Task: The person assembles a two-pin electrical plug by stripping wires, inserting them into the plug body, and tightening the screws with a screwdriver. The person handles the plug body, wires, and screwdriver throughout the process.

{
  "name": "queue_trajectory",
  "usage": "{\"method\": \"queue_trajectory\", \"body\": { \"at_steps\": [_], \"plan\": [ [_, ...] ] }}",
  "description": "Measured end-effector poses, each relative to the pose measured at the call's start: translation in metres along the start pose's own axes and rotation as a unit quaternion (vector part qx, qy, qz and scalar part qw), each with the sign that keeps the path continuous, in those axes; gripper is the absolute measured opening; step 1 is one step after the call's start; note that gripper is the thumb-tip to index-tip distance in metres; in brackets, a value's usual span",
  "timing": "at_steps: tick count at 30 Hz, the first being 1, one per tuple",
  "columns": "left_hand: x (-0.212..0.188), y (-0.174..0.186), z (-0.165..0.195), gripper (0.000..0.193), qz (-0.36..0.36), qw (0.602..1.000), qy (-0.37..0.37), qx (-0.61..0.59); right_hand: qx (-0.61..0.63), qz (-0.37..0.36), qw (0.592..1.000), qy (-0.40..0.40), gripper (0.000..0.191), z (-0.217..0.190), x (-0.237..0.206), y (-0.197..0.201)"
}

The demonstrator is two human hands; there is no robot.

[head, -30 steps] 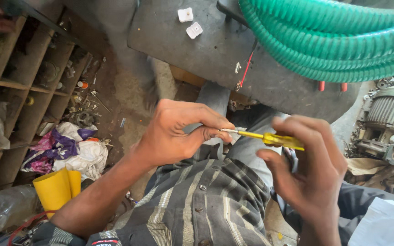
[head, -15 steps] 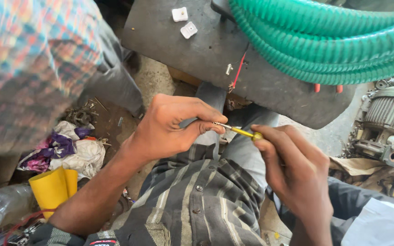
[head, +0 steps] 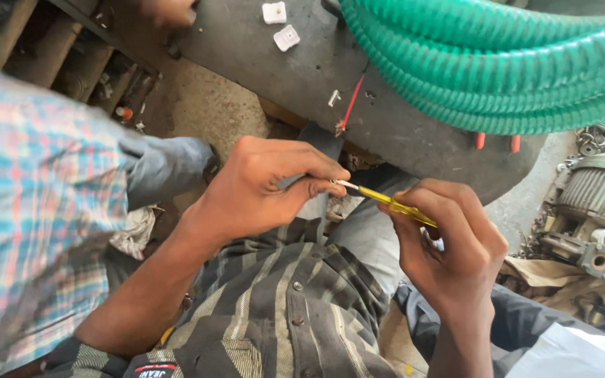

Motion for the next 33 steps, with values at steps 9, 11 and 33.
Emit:
{"method": "queue_trajectory", "body": {
  "at_steps": [9,11,33],
  "plan": [
    [-0.001,-0.01,0.0,0.015,0.017,0.999,0.008,-0.042,-0.015,-0.017,0.999,0.031,0.022,0.002,0.001,0.006],
    [-0.002,-0.009,-0.002,0.015,0.03,0.999,0.0,-0.028,-0.016,-0.022,0.999,0.025,0.026,0.0,0.002,0.006],
    [-0.015,-0.004,-0.033,0.013,0.046,0.998,0.027,-0.038,-0.087,-0.075,0.993,0.022,0.025,-0.003,0.017,-0.023]
  ]
}}
Point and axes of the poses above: each hand's wrist, its own x-axis towards the middle knuckle, its own y-axis out of the back of the hand, z = x × y, the point moved 4 cm from there along x, towards the middle knuckle, and after that the axes turned 8 degrees about x, right-handed, at the moved point
